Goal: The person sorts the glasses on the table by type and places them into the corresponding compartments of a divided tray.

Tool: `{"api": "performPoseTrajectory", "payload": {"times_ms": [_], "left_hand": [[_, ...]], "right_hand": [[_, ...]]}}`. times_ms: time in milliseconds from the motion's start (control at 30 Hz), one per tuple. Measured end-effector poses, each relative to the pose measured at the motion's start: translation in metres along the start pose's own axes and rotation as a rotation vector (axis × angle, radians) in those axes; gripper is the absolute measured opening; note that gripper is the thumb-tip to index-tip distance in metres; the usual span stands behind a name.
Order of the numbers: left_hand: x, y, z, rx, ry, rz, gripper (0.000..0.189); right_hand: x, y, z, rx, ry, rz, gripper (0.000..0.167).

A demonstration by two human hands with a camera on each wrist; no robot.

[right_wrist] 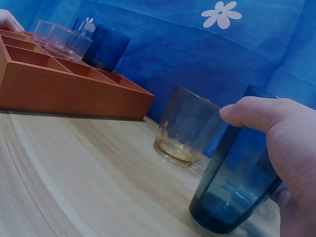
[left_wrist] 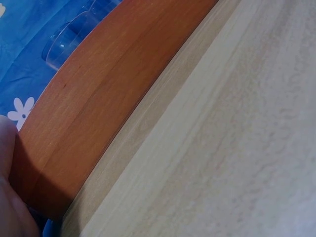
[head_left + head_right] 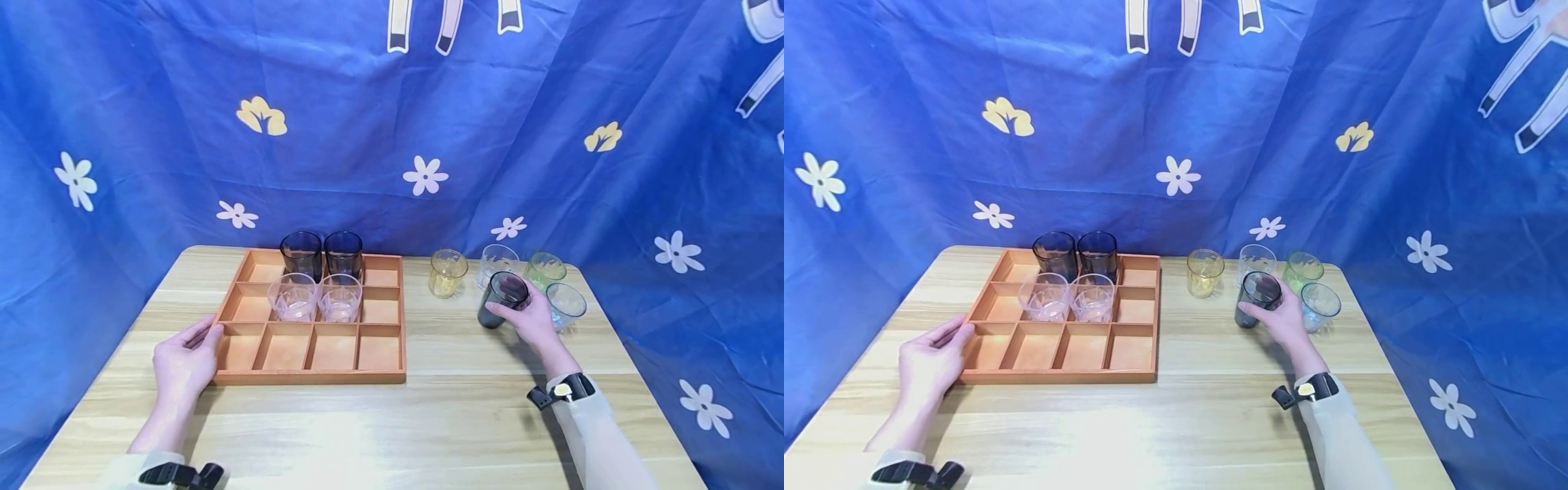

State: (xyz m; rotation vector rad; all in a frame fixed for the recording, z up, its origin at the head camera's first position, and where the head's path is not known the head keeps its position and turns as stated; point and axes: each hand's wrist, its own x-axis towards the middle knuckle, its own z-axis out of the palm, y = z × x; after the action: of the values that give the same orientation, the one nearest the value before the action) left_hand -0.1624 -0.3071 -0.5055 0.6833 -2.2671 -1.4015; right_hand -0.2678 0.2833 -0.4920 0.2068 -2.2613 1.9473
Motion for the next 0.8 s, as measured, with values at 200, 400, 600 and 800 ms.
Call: {"api": "performPoseTrajectory", "payload": {"times_ms": [200,400,600,800], "left_hand": [[-0.001,0.003,-0.001,0.013,-0.009,-0.013,0.038],[-0.002,0.003,-0.001,0.025,-0.015,-0.035,0.039],[-0.002,0.003,-0.001,0.016,-0.015,-0.028,0.039],[-0.002,0.002,-0.001,0.015,-0.005,-0.027,0.038]], "right_hand": [[-0.002,-0.001,0.001,0.007,0.021,-0.006,0.067],[0.000,-0.005,0.002,-0.017,0.031,0.000,0.068],[0.006,-0.017,0.006,-0.015,0.020,-0.036,0.067],[0.010,-0.033,0.013,0.022,-0.017,-0.045,0.069]]}}
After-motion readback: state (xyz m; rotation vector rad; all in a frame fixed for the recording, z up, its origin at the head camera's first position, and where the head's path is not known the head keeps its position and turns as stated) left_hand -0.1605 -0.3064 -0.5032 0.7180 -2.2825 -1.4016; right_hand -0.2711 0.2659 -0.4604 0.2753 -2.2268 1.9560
